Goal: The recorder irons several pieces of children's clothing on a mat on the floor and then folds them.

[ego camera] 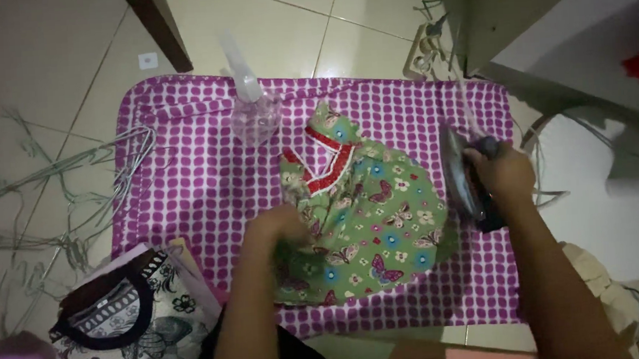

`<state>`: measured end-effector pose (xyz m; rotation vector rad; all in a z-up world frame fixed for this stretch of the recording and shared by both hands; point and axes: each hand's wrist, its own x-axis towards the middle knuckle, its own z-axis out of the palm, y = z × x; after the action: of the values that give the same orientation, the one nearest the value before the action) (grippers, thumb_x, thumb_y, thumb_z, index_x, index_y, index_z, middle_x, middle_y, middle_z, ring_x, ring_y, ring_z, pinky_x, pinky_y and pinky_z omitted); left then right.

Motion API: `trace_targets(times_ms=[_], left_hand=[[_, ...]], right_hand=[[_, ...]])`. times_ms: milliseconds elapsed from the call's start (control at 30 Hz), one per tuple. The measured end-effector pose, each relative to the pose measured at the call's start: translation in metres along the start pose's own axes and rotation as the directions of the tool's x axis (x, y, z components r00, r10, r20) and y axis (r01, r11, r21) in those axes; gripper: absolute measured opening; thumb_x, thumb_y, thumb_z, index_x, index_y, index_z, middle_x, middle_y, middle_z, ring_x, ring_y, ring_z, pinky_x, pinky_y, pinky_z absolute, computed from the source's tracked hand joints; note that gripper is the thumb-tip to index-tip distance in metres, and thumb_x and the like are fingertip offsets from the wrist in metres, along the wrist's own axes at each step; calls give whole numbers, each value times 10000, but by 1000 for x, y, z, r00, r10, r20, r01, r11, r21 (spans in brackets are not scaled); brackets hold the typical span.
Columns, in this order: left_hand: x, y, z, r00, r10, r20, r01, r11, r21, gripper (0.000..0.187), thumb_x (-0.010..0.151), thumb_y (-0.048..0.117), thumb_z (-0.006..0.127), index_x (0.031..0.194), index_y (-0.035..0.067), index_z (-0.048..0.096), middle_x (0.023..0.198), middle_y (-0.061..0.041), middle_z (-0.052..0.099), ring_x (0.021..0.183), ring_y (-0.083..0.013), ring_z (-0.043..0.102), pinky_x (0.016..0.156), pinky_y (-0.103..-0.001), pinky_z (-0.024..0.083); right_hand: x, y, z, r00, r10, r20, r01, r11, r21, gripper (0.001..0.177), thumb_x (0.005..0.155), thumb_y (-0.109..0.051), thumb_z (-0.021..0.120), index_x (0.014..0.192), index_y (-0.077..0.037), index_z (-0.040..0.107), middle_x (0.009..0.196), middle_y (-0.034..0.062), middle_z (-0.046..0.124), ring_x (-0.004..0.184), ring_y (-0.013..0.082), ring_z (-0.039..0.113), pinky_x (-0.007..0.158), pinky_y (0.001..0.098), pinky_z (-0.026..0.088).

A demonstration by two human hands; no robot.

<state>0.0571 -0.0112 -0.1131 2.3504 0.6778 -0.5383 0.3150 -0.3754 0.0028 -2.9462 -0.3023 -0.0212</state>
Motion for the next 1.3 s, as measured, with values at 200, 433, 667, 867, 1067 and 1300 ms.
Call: trace_targets(times_ms=[200,433,667,867,1067,1300], left_hand=[[-43,18,-40,969,-246,35,241,964,115,506,773,417,831,1121,62,742,1175,-182,706,1061,-357,694,905,-496,573],[-51,36,-51,935,-108,-339,-1,952,-306,439,808,424,795,1054,63,746,987,-176,750,915,-340,728,823,-476,566],[-68,85,-71,903,134,-408,-320,843,-432,434,873,389,743,1179,82,709,1152,-141,726,1020,-311,728,885,-444,597],[-117,146,-92,529,687,-499,-792,610,0,735,740,457,867,1316,45,670,1334,-260,604,1235,-497,564,998,-648,441],[-193,193,-150,790,613,-27,-613,790,-4,521,769,621,757,1037,175,755,976,-68,767,954,-233,684,867,-425,544],[-294,228,-210,503,862,-64,-864,504,-4,473,808,564,755,826,92,716,725,-12,671,655,-154,633,593,-352,527]], right_hand=[[-44,-80,5,853,-246,-461,304,951,55,381,997,-318,643,1128,40,632,1062,259,661,966,435,643,809,535,489],[-11,-74,133,817,-485,-312,560,797,228,441,991,-324,742,1209,26,586,1036,246,602,933,441,594,783,524,474],[-40,-109,69,837,-533,119,389,734,557,241,950,-271,729,981,-48,642,937,122,701,864,271,676,776,412,545],[-94,-136,-73,561,-804,198,578,551,602,155,905,-196,733,1026,-106,768,931,85,799,768,194,767,708,354,600],[-109,-126,-232,366,-905,216,710,422,564,195,904,-220,718,1056,-110,771,954,47,810,787,141,789,699,331,628],[-172,-127,-385,564,-690,453,657,708,260,433,686,-415,898,1035,-174,816,822,14,832,700,178,772,635,380,615]])
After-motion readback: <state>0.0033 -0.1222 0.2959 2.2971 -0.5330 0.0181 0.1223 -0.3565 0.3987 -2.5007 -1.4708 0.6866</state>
